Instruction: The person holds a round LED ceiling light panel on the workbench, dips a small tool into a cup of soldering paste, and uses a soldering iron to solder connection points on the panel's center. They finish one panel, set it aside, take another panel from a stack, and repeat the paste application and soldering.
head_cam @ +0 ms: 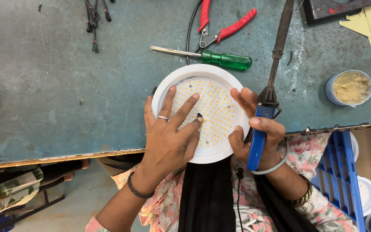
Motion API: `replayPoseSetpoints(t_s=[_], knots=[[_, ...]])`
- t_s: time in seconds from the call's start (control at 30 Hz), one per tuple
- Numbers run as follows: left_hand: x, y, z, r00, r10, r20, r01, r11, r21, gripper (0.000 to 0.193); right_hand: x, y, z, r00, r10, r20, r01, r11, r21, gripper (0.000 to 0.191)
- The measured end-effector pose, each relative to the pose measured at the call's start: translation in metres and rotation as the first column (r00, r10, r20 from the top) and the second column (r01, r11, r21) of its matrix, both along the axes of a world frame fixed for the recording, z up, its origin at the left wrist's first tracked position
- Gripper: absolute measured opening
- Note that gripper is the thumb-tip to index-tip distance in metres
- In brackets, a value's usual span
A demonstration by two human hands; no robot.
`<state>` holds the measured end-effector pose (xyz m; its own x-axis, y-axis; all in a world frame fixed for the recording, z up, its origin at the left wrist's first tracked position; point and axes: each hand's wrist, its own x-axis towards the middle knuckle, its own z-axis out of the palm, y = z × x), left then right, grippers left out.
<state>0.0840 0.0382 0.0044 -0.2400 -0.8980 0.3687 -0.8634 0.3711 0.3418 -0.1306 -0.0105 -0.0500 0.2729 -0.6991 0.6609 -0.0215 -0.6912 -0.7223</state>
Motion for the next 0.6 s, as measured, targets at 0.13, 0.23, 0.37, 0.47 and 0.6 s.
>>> replayPoseSetpoints(t_s=[0.13,0.23,0.37,0.47,0.6], knots=[[-0.003,-0.001,0.007,0.977,0.070,-0.202,-0.070,0.998,0.006,0.015,-0.001,-0.002,0.001,1.000,0.011,0.025,-0.011,1.000,-0.004,0.057],[-0.002,-0.006,0.015,0.992,0.075,-0.101,-0.075,0.997,0.007,0.020,-0.003,-0.002,0.001,1.000,0.019,0.022,-0.019,1.000,0.019,0.058],[0.004,-0.025,0.021,0.998,-0.006,-0.066,0.010,0.998,0.060,0.020,-0.005,-0.002,0.000,0.999,0.024,0.022,-0.025,0.999,0.042,0.059],[0.010,-0.035,0.021,0.992,-0.087,-0.087,0.095,0.991,0.095,0.016,-0.004,-0.002,-0.001,0.999,0.028,0.039,-0.030,0.998,0.047,0.060],[0.014,-0.036,0.017,0.991,-0.099,-0.087,0.108,0.988,0.108,0.013,-0.003,-0.001,-0.002,1.000,0.014,0.019,-0.015,0.999,0.038,0.057]])
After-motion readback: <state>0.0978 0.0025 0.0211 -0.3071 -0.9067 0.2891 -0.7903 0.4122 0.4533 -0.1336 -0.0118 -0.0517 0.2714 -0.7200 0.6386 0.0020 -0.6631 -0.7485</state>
